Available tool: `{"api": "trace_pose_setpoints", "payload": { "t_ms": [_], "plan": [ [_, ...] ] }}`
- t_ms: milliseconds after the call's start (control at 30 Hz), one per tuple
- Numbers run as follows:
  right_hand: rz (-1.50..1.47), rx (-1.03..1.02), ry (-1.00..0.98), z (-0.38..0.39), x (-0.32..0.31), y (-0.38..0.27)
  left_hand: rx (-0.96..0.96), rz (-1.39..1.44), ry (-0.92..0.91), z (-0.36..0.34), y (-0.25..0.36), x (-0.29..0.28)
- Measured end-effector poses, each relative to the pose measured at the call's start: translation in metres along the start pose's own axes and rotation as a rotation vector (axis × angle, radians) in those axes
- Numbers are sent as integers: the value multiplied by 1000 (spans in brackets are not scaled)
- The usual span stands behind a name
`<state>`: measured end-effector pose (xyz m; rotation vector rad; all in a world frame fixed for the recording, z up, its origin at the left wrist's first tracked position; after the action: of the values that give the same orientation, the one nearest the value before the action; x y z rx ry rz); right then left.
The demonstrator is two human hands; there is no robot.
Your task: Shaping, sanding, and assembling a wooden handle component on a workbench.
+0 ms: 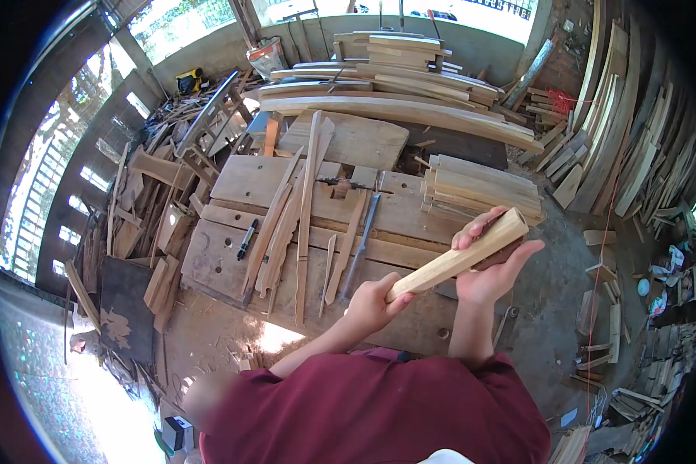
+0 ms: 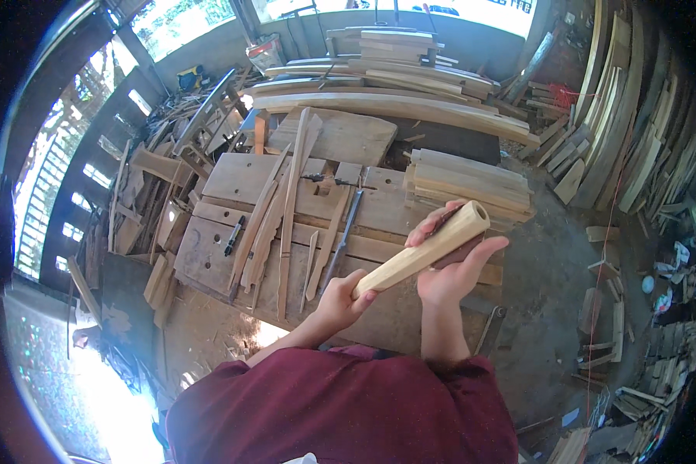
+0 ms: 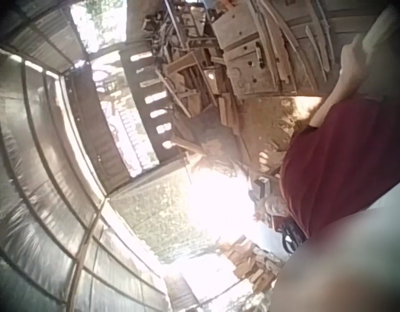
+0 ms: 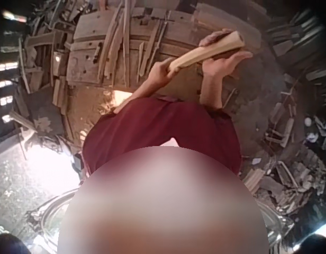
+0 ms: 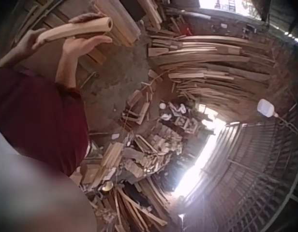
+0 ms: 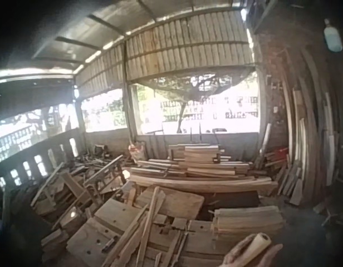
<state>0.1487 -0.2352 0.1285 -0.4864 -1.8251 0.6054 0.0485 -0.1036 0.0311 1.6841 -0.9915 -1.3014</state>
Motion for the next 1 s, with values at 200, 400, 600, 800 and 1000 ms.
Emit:
{"api": "trace_pose_setpoints", "payload": {
  "t_ms": [200, 400, 600, 800, 1000],
  "plan": [
    [94, -48, -7, 15, 8, 2, 58, 27, 14, -6, 20, 1],
    [243, 51, -109, 24, 8, 20, 9, 187, -22, -7, 20, 11],
    [101, -24, -21, 10, -2, -2, -1, 96, -62, -3, 16, 10],
    [257, -28, -90, 7, 12, 16, -59, 150, 5, -13, 17, 1],
    [201, -2, -3, 11, 3, 30, -85, 133, -28, -17, 10, 8]
  ]
}}
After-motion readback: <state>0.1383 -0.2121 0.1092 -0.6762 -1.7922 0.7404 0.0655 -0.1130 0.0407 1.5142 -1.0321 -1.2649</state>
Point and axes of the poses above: each hand's wrist, its own z-axis away from the middle knuckle, its own x-axis out of the palm, y = z × x, the point moved 10 cm from there along -z, towards the middle knuckle, and after that the axes turned 5 degrees about z, right-handed, at the moved point
